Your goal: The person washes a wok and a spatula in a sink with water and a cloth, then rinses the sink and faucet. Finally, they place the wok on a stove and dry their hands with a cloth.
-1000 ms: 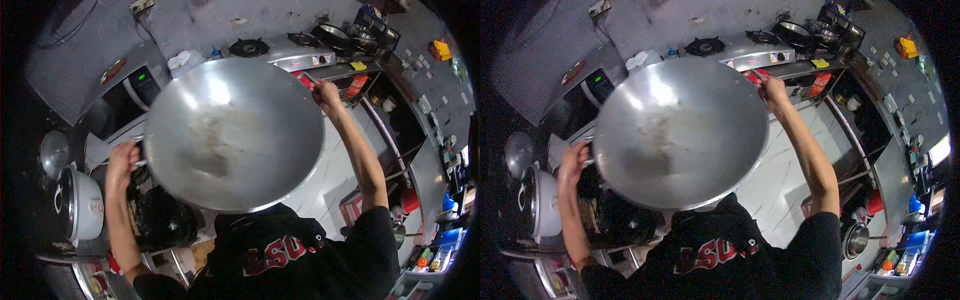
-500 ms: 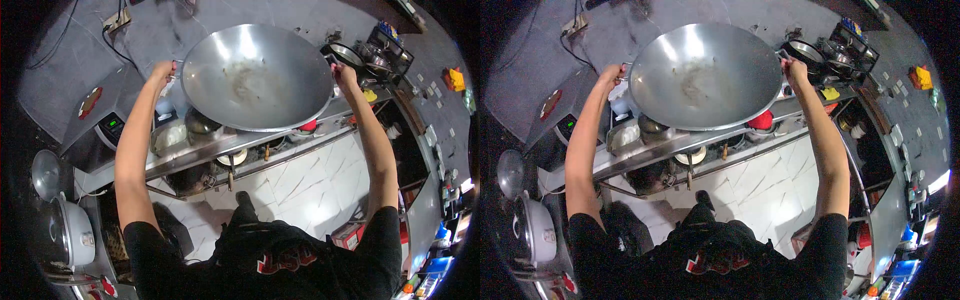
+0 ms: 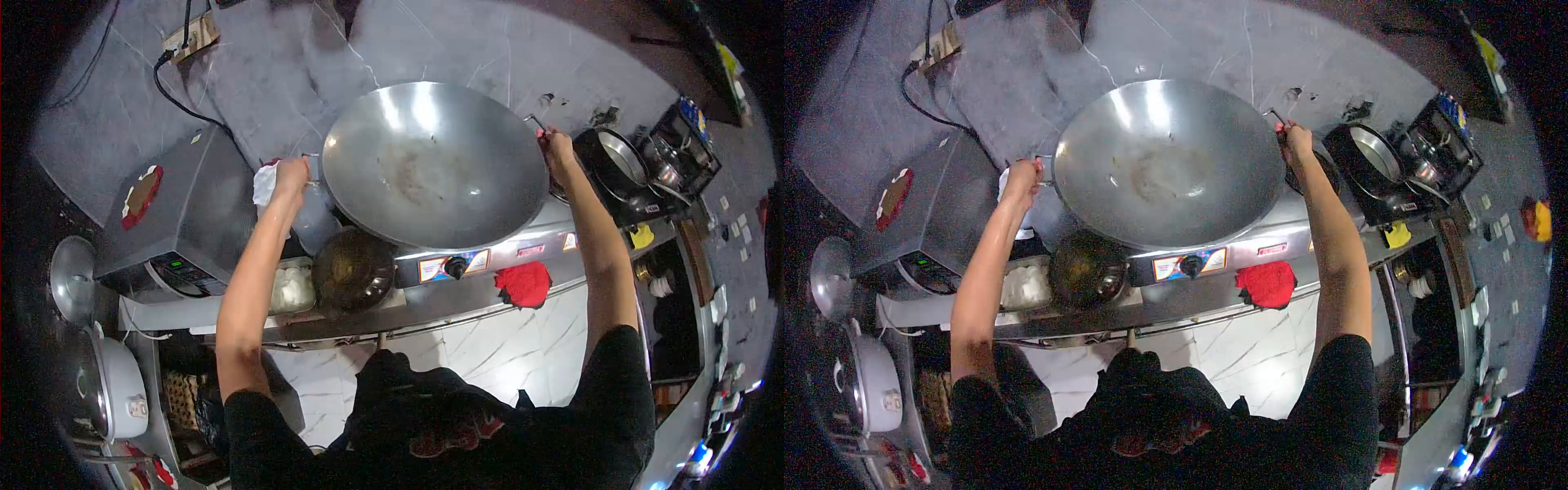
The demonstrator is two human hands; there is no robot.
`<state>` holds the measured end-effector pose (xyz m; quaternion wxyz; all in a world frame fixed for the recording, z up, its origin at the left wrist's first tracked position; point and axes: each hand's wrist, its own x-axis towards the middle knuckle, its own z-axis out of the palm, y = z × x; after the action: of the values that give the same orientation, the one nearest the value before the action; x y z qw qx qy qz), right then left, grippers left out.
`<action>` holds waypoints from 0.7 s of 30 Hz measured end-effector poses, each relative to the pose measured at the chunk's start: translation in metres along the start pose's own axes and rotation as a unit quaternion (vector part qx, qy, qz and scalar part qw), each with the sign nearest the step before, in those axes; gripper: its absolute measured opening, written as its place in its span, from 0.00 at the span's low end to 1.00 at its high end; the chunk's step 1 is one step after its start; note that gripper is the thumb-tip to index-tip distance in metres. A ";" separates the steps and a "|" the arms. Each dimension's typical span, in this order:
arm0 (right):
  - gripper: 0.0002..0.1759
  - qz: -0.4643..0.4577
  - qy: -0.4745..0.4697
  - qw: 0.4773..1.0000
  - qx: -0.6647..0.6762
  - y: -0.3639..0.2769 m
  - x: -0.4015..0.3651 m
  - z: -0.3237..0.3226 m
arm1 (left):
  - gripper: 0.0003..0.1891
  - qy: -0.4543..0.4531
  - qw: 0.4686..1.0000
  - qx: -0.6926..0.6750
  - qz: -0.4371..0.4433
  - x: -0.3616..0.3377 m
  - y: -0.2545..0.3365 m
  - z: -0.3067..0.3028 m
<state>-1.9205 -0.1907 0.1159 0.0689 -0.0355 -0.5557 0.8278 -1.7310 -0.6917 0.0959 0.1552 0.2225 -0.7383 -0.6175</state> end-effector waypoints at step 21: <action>0.08 0.144 -0.166 0.974 -0.060 0.024 0.058 -0.022 | 0.10 0.104 0.992 0.020 -0.064 -0.025 0.002 0.022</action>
<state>-1.9765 -0.1707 0.0865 -0.1463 0.0187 -0.5967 0.7888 -1.7211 -0.6599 0.0948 0.1874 0.3352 -0.7144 -0.5849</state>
